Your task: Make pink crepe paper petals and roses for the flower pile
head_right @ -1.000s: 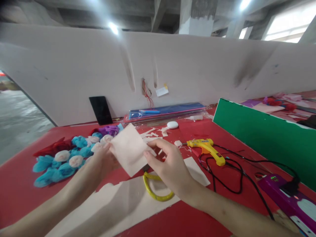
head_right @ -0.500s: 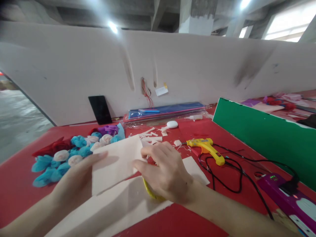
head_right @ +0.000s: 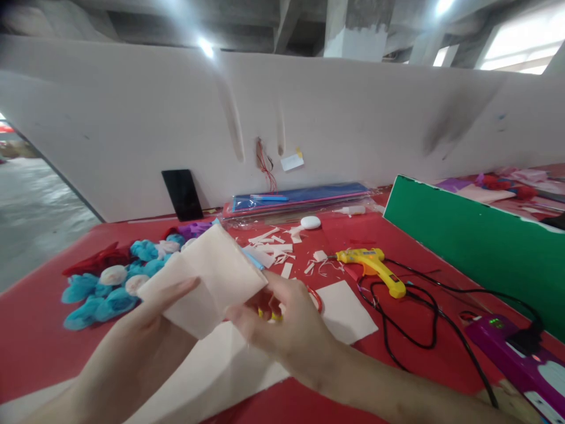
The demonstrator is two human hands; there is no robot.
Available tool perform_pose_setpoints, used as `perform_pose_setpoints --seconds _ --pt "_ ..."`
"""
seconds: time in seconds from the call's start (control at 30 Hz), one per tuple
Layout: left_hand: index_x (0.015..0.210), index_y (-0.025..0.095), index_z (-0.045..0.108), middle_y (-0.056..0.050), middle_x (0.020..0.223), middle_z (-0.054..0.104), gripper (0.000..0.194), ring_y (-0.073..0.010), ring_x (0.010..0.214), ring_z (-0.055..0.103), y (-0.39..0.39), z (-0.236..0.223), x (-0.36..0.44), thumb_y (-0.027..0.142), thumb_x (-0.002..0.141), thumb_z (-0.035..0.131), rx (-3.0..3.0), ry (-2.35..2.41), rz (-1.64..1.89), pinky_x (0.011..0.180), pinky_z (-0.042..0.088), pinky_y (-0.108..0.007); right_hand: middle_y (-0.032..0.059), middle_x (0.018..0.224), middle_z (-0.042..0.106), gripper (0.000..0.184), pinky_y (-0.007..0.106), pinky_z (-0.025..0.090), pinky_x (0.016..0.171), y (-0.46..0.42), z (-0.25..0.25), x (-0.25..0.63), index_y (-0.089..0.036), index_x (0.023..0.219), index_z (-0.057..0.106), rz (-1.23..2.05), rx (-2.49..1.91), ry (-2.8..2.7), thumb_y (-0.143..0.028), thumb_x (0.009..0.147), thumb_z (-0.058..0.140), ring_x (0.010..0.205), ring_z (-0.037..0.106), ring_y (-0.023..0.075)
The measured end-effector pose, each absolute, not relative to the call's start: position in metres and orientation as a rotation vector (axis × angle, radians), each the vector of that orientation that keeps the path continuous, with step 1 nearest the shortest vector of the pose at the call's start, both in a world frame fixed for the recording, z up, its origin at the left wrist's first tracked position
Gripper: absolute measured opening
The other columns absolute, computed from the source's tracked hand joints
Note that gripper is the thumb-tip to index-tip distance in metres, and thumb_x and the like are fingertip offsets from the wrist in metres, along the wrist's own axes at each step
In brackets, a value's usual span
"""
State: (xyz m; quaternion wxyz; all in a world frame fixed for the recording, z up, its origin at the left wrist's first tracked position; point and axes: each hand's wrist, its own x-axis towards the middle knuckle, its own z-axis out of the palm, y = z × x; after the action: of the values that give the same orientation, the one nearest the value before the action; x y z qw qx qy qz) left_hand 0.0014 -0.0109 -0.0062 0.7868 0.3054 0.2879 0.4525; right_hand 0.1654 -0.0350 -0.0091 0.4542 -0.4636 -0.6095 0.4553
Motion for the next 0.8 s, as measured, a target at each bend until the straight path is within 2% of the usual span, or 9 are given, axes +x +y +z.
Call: perform_pose_setpoints --seconds 0.1,0.23,0.37,0.47,0.53,0.6,0.63,0.7,0.8 --pt "0.116 0.021 0.063 -0.007 0.107 0.071 0.038 -0.0317 0.108 0.06 -0.016 -0.009 0.001 0.031 0.079 0.062 0.667 0.593 0.93 0.093 0.049 -0.041 -0.0008 0.062 0.055 0.027 0.023 0.039 0.055 -0.039 -0.016 0.162 -0.018 0.065 0.058 1.159 -1.189 -1.382 -0.04 0.081 0.056 0.06 0.05 0.0121" --pt "0.103 0.018 0.069 -0.009 0.102 0.072 0.038 -0.0331 0.102 0.062 -0.022 -0.016 0.002 0.037 0.07 0.073 0.729 0.726 0.911 0.086 0.052 -0.038 -0.0007 0.052 0.052 0.04 0.023 0.036 0.047 -0.039 -0.016 0.161 -0.018 0.056 0.055 1.172 -1.284 -1.317 -0.048 0.082 0.05 0.049 0.046 0.0103" --pt "0.09 0.017 0.072 -0.006 0.091 0.074 0.036 -0.0279 0.092 0.065 -0.018 -0.024 0.002 0.04 0.064 0.078 0.847 0.997 0.94 0.078 0.054 -0.031 -0.0011 0.051 0.053 0.039 0.021 0.04 0.047 -0.035 -0.01 0.162 -0.019 0.056 0.051 1.121 -1.263 -1.361 -0.045 0.084 0.048 0.047 0.049 0.0097" --pt "0.077 0.015 0.072 -0.005 0.079 0.074 0.026 -0.0239 0.081 0.067 -0.003 -0.023 -0.002 0.04 0.069 0.074 0.981 1.027 1.074 0.068 0.053 -0.026 0.0008 0.059 0.058 0.044 0.021 0.046 0.051 -0.029 -0.014 0.165 -0.02 0.065 0.047 0.882 -1.35 -1.611 -0.043 0.095 0.025 0.054 0.057 0.0114" --pt "0.072 0.014 0.071 -0.005 0.07 0.073 0.024 -0.0222 0.072 0.067 0.01 -0.021 -0.006 0.037 0.07 0.073 1.036 0.964 1.123 0.059 0.051 -0.024 0.0005 0.06 0.057 0.038 0.024 0.047 0.051 -0.025 -0.022 0.169 -0.021 0.076 0.047 0.654 -1.458 -1.818 -0.037 0.097 0.02 0.054 0.057 0.0134" --pt "0.069 0.014 0.07 -0.004 0.061 0.071 0.019 -0.0199 0.062 0.066 0.023 -0.02 -0.01 0.033 0.071 0.073 1.033 0.912 1.106 0.056 0.05 -0.023 0.0018 0.062 0.058 0.015 0.029 0.047 0.05 -0.022 -0.035 0.174 -0.018 0.09 0.051 0.492 -1.566 -1.967 -0.029 0.09 0.04 0.054 0.058 0.0182" --pt "0.069 0.014 0.07 -0.004 0.059 0.071 0.018 -0.0184 0.057 0.065 0.028 -0.022 -0.011 0.031 0.071 0.073 1.022 0.886 1.078 0.055 0.049 -0.022 0.0071 0.072 0.062 0.014 0.034 0.049 0.055 -0.022 -0.043 0.177 -0.017 0.095 0.053 0.386 -1.606 -2.055 -0.022 0.084 0.047 0.064 0.062 0.0228" --pt "0.07 0.013 0.07 -0.005 0.058 0.071 0.018 -0.0167 0.051 0.064 0.036 -0.031 -0.012 0.03 0.071 0.073 1.006 0.852 1.013 0.053 0.049 -0.022 0.0156 0.092 0.065 0.024 0.042 0.051 0.072 -0.022 -0.058 0.182 -0.015 0.097 0.056 0.281 -1.599 -2.173 -0.012 0.074 0.053 0.088 0.063 0.0313" --pt "0.071 0.009 0.069 -0.01 0.061 0.072 0.022 -0.0192 0.05 0.065 0.04 -0.052 -0.01 0.031 0.07 0.074 0.986 0.817 0.894 0.055 0.052 -0.026 0.02 0.107 0.063 0.039 0.048 0.047 0.087 -0.025 -0.073 0.187 -0.012 0.103 0.058 0.162 -1.572 -2.315 0.0 0.068 0.048 0.105 0.058 0.0346"
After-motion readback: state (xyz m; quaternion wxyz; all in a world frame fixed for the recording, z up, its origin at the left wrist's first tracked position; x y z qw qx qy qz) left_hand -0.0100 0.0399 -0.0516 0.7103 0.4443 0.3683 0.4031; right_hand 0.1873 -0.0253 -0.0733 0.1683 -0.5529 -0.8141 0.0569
